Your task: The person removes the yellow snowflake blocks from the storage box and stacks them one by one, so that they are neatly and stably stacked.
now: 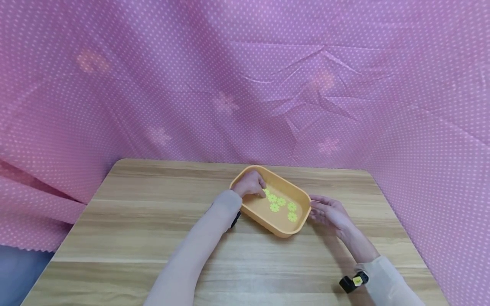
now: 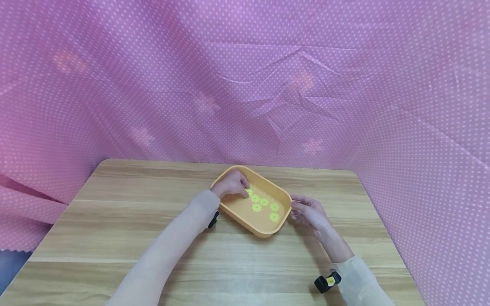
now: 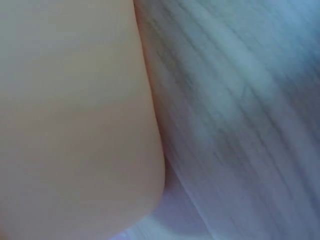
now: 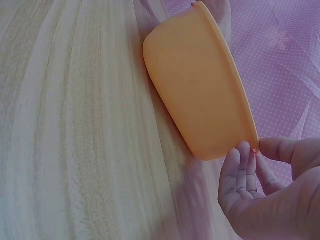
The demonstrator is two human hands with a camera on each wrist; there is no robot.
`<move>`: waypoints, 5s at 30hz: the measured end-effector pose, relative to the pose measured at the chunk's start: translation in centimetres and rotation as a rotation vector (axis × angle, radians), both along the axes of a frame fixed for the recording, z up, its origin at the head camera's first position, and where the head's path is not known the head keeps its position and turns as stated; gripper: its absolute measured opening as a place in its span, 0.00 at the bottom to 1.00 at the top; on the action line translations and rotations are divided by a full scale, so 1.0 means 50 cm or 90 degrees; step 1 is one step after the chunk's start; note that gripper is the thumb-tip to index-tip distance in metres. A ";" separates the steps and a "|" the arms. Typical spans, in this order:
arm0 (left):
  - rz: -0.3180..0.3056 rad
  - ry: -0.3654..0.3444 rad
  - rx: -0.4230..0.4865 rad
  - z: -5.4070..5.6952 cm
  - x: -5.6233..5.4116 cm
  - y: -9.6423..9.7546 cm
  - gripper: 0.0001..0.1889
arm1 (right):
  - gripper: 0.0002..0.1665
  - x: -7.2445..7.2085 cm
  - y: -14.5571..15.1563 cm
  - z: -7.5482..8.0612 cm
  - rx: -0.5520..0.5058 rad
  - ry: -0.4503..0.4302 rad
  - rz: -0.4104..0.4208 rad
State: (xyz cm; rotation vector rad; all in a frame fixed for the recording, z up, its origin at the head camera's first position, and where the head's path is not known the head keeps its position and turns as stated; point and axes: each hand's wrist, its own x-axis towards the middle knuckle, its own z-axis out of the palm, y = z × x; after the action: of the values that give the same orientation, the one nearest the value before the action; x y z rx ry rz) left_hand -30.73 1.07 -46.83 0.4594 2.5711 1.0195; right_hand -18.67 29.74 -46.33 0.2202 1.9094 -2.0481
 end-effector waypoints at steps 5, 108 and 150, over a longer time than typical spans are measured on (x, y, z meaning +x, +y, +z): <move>-0.009 0.000 -0.004 0.002 -0.001 -0.001 0.18 | 0.32 -0.001 -0.001 0.000 0.008 0.006 0.002; -0.045 -0.043 0.174 0.068 0.041 -0.058 0.10 | 0.33 0.001 0.003 -0.002 0.008 0.001 0.004; 0.032 -0.014 0.296 0.151 0.131 -0.241 0.15 | 0.33 0.003 0.005 0.000 0.019 -0.004 -0.001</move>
State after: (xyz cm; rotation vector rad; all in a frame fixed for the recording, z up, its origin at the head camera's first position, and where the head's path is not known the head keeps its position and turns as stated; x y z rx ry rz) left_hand -24.18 -10.98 -39.29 0.4939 2.3245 1.6376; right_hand -18.51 29.98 -46.32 0.2348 1.9376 -2.0194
